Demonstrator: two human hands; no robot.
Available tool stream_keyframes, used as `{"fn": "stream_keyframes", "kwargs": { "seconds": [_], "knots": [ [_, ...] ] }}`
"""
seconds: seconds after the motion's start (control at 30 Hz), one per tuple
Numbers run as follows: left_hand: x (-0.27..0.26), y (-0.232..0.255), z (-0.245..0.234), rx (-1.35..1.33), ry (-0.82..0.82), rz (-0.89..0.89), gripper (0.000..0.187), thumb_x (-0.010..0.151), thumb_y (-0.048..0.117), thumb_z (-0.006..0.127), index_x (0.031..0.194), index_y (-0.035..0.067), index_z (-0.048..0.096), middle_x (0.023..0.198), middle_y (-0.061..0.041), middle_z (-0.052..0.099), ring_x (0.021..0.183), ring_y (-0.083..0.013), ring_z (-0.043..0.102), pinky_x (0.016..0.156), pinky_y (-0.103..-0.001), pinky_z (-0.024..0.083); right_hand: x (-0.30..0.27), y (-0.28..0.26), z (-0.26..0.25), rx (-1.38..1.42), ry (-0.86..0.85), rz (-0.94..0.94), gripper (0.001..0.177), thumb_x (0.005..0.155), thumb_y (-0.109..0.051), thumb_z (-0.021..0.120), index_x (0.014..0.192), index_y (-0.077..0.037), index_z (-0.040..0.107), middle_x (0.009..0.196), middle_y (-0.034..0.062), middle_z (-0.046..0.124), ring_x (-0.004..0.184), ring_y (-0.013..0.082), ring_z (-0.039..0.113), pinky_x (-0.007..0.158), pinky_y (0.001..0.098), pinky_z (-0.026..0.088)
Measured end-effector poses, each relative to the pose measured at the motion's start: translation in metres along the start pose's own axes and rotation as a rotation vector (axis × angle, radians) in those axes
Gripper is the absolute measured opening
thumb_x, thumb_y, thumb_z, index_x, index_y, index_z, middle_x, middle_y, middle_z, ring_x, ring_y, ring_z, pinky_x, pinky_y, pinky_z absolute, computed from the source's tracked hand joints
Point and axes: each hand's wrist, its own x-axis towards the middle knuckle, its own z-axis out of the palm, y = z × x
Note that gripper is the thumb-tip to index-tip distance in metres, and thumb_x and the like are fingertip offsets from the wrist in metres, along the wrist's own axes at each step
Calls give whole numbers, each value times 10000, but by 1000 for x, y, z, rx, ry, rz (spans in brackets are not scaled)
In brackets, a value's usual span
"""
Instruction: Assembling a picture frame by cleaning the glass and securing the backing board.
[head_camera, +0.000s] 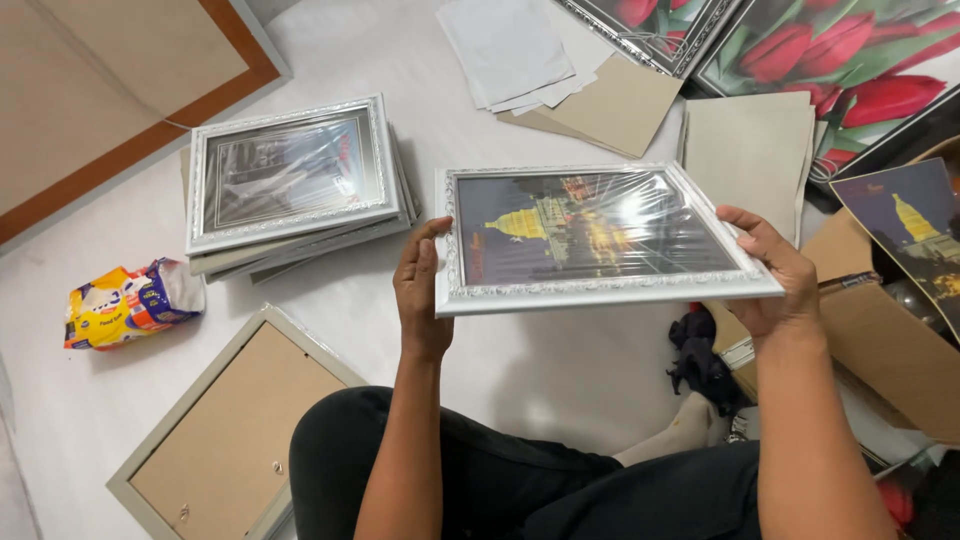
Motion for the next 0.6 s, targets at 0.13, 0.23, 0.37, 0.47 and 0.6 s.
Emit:
{"fn": "stream_keyframes", "kwargs": {
  "seconds": [0.13,0.23,0.37,0.47,0.6],
  "knots": [
    [6,3,-8,-147,36,-150,473,910,226,604,1353,61,595,1358,-174,543,1153,-299,574,970,-409,490,-3,-4,11,206,-158,-25,576,860,-30,504,1435,-20,493,1385,250,580,1094,278,682,873,287,608],
    [11,4,-10,-314,17,-174,607,888,107,631,1482,122,505,1552,-174,412,1257,-331,558,1023,-396,483,-10,-10,22,241,-216,-28,731,846,-46,574,1540,85,383,1385,286,584,1103,284,713,950,294,607],
    [10,25,-12,-439,54,-249,811,803,148,679,1534,34,347,1499,-268,396,1283,-411,519,1066,-486,446,-23,-16,23,190,-168,-22,670,867,-55,551,1513,96,456,1314,243,665,1018,259,746,948,311,596],
    [-3,57,-39,-532,59,-191,706,859,84,663,1507,-28,407,1360,-244,568,1159,-314,612,1006,-411,493,-29,-21,62,53,-147,-16,644,874,-86,521,1511,12,538,1347,152,683,1087,194,730,1023,276,564],
    [-39,102,-99,-473,81,-122,633,892,1,655,1476,-77,425,1242,-247,649,991,-256,716,874,-306,612,-41,-12,131,-162,-278,-7,709,880,-83,435,1587,-47,481,1471,108,608,1249,176,646,1176,318,477]
  ]
}}
